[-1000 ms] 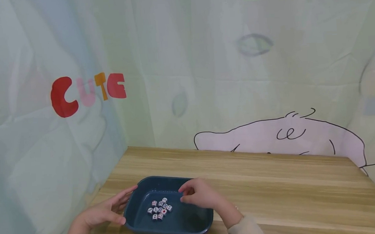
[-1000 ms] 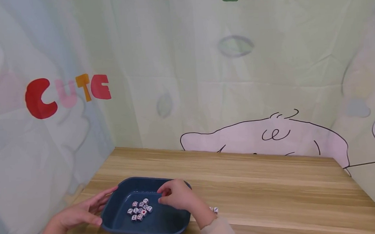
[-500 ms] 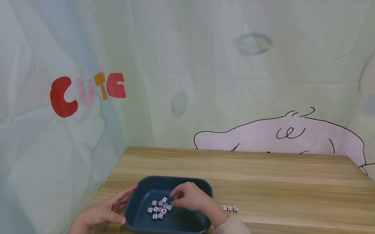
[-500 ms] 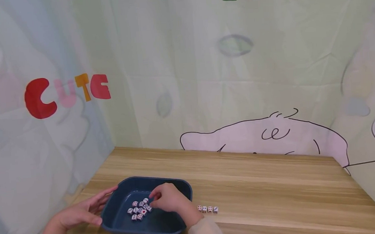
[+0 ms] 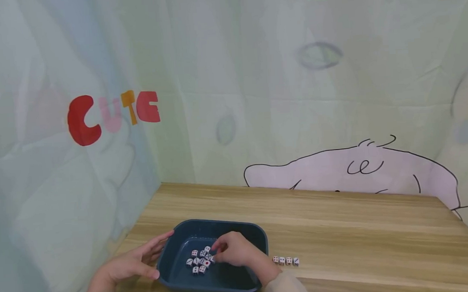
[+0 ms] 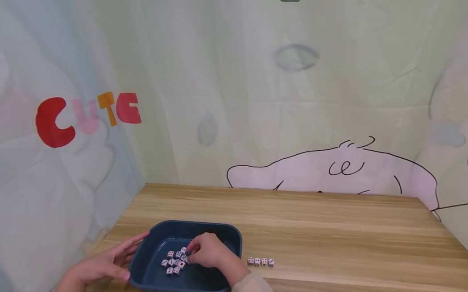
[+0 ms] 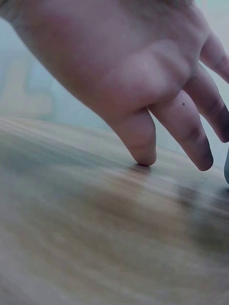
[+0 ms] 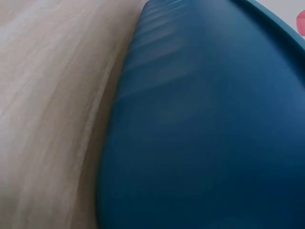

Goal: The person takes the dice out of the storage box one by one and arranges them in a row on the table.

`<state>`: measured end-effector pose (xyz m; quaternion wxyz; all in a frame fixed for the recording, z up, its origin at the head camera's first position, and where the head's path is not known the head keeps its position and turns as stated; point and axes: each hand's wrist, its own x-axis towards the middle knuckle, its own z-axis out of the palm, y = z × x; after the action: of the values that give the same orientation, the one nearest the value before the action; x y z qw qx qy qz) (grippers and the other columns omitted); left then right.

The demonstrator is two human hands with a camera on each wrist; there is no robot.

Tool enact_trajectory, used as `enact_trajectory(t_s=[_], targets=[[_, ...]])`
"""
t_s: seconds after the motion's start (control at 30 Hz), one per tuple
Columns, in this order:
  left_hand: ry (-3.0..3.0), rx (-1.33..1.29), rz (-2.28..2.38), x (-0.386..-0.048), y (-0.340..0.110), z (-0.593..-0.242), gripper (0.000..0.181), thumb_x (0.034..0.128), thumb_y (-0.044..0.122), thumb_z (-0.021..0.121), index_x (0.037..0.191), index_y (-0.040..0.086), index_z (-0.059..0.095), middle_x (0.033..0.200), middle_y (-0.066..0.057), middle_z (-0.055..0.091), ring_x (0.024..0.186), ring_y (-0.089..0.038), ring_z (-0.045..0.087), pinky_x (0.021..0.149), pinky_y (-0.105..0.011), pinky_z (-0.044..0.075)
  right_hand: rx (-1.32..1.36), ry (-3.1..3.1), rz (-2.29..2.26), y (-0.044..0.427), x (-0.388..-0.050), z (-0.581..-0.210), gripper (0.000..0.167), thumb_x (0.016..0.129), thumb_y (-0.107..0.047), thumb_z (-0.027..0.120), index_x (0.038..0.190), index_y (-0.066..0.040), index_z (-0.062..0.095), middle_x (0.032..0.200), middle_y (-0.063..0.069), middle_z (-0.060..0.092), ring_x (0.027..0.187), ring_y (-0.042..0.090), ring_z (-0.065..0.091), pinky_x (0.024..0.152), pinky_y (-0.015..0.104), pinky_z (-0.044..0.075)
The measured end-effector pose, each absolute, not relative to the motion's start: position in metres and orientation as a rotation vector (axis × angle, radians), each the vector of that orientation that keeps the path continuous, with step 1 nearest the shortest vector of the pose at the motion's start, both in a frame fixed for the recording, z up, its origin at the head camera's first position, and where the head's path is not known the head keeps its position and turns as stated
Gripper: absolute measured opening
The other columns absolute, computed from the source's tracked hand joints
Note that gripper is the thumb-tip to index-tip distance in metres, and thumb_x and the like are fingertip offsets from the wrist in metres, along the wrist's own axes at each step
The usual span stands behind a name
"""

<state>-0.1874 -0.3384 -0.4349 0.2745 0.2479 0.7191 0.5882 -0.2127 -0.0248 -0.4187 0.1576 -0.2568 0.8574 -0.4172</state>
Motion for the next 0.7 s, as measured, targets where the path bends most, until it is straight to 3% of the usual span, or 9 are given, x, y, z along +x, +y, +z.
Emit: enact_trajectory(t_s=[0.2, 0.27, 0.43, 0.5, 0.7], targets=[[1.978, 0.665, 1.555, -0.1866, -0.3358, -0.4327, 0.096, 0.0859, 0.014, 0.071, 0.155, 0.01, 0.004, 0.154, -0.035, 0.007, 0.141, -0.042, 0.023, 0.099, -0.02, 0.033, -0.709, 2.45, -1.196, -0.0265, -0.2136, -0.4245, 0.014, 0.081, -0.006, 0.073, 0.095, -0.003, 0.073, 0.071, -0.005, 0.061, 0.062, 0.007, 0.051, 0.059, 0.022, 0.042], [1.984, 0.666, 1.551, -0.186, -0.3354, -0.4319, 0.096, 0.0861, 0.015, 0.071, 0.155, 0.009, 0.004, 0.154, -0.035, 0.007, 0.14, -0.042, 0.023, 0.099, -0.019, 0.033, -0.696, 2.446, -1.207, -0.0268, -0.2137, -0.4251, 0.014, 0.08, -0.006, 0.074, 0.094, -0.003, 0.073, 0.07, -0.005, 0.061, 0.062, 0.007, 0.051, 0.059, 0.022, 0.041], [1.971, 0.67, 1.56, -0.1858, -0.3368, -0.4322, 0.096, 0.0861, 0.014, 0.07, 0.155, 0.009, 0.003, 0.153, -0.036, 0.006, 0.135, -0.016, 0.032, 0.099, -0.017, 0.033, -0.658, 2.429, -1.244, -0.0262, -0.2142, -0.4248, 0.013, 0.079, -0.006, 0.075, 0.092, -0.003, 0.073, 0.07, -0.004, 0.061, 0.062, 0.009, 0.051, 0.058, 0.023, 0.041], [1.965, 0.673, 1.563, -0.1859, -0.3369, -0.4322, 0.096, 0.0863, 0.014, 0.07, 0.155, 0.009, 0.003, 0.153, -0.037, 0.006, 0.134, -0.012, 0.033, 0.098, -0.017, 0.033, -0.647, 2.426, -1.249, -0.0258, -0.2147, -0.4247, 0.013, 0.079, -0.006, 0.075, 0.092, -0.003, 0.073, 0.07, -0.003, 0.061, 0.062, 0.01, 0.051, 0.058, 0.023, 0.041], [1.962, 0.668, 1.559, -0.186, -0.3354, -0.4316, 0.096, 0.0866, 0.014, 0.07, 0.155, 0.011, 0.003, 0.154, -0.036, 0.007, 0.136, -0.02, 0.032, 0.099, -0.02, 0.034, -0.604, 2.429, -1.242, -0.0252, -0.2159, -0.4256, 0.012, 0.079, -0.006, 0.075, 0.09, -0.004, 0.073, 0.069, -0.003, 0.06, 0.062, 0.011, 0.051, 0.058, 0.024, 0.04]])
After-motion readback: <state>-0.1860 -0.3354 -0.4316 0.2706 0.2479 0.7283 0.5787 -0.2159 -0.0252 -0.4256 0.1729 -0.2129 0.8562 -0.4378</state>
